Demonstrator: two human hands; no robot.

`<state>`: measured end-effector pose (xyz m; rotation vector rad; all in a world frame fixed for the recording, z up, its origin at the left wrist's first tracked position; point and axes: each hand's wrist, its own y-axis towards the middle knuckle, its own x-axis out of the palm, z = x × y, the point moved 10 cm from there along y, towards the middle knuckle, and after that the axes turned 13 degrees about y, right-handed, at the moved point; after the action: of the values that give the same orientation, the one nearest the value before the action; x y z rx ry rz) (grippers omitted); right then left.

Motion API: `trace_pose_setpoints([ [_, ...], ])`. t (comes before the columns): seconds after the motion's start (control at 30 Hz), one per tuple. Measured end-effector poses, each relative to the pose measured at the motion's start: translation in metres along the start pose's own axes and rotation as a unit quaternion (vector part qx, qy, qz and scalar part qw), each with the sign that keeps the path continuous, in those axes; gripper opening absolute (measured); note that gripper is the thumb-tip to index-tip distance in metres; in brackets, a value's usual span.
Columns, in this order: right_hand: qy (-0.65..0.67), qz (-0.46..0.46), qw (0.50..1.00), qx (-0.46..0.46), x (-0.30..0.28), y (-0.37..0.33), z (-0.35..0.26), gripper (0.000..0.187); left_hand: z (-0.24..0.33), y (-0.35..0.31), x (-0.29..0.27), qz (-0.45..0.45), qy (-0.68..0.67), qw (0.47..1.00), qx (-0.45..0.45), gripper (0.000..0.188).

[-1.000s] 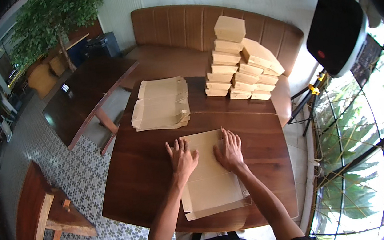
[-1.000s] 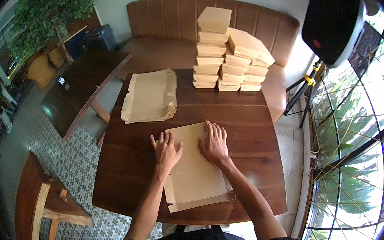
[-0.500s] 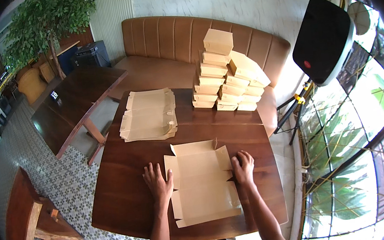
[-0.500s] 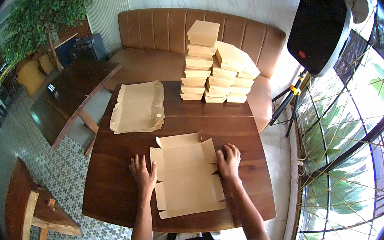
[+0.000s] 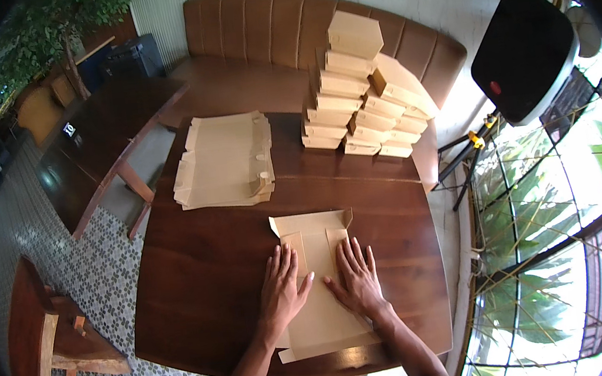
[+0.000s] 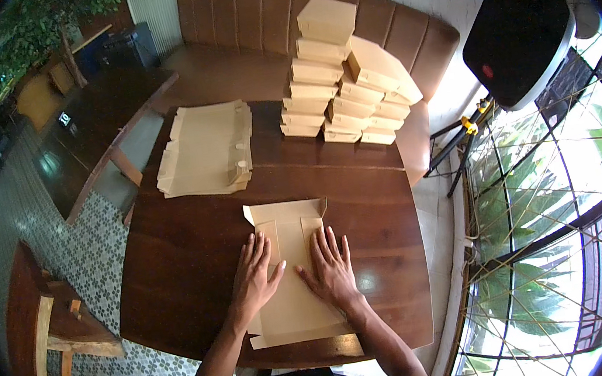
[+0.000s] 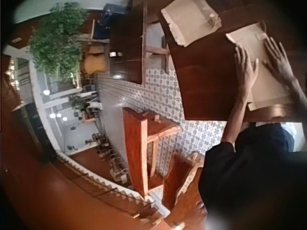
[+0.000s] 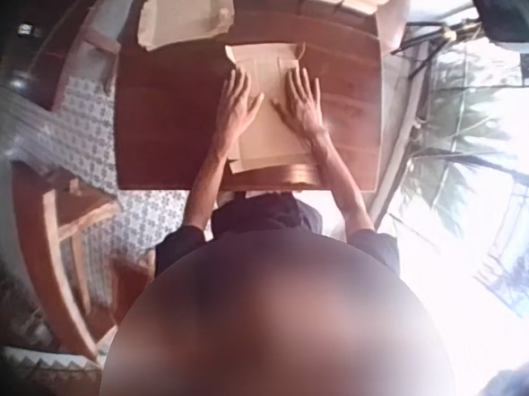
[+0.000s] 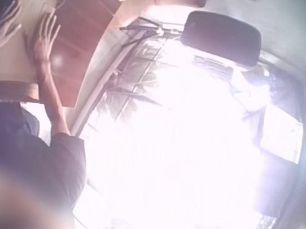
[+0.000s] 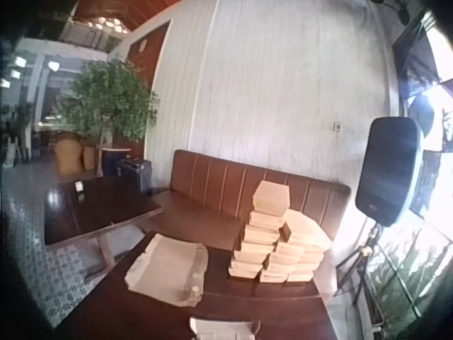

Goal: The person assembles flat cardboard boxes by folding and tucking the flaps into place. They handle each box one at a time, fold the sides, secure the tabs, and then place the completed box on a growing stack on the table.

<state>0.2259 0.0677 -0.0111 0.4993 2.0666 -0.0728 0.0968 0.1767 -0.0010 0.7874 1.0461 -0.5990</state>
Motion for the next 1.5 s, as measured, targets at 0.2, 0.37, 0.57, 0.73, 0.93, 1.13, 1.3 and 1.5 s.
trace_pose_setpoints([
  [0.2,-0.047,-0.013,0.999,0.011,0.003,0.005,0.001,0.094,0.007,-0.001,0.009,-0.009,0.052,0.999,-0.003,0.074],
  [0.37,-0.020,-0.005,1.000,0.021,0.003,0.003,0.007,0.095,0.006,-0.004,0.015,0.019,0.047,0.999,-0.006,0.076],
  [0.57,0.297,0.108,0.948,-0.030,-0.030,-0.006,0.033,0.069,-0.013,-0.013,-0.016,0.165,-0.096,0.980,-0.060,0.066],
  [0.73,0.268,0.205,0.939,0.072,-0.072,-0.053,0.072,0.040,-0.062,-0.068,-0.054,0.163,-0.047,0.966,-0.193,0.045],
  [0.93,0.225,0.158,0.950,0.146,-0.051,-0.088,0.066,0.034,-0.045,-0.094,-0.038,0.059,-0.064,0.969,-0.230,0.045],
  [1.13,0.374,0.145,0.894,0.199,-0.040,-0.083,0.064,0.032,-0.035,-0.081,-0.034,0.140,-0.195,0.958,-0.154,0.040],
  [1.3,0.439,0.224,0.849,0.188,-0.042,-0.089,0.063,0.041,-0.058,-0.088,-0.008,0.103,-0.317,0.913,-0.234,0.059],
  [1.5,0.382,0.138,0.890,0.209,-0.029,-0.065,0.070,0.050,-0.083,-0.080,0.015,0.035,-0.314,0.909,-0.273,0.074],
])
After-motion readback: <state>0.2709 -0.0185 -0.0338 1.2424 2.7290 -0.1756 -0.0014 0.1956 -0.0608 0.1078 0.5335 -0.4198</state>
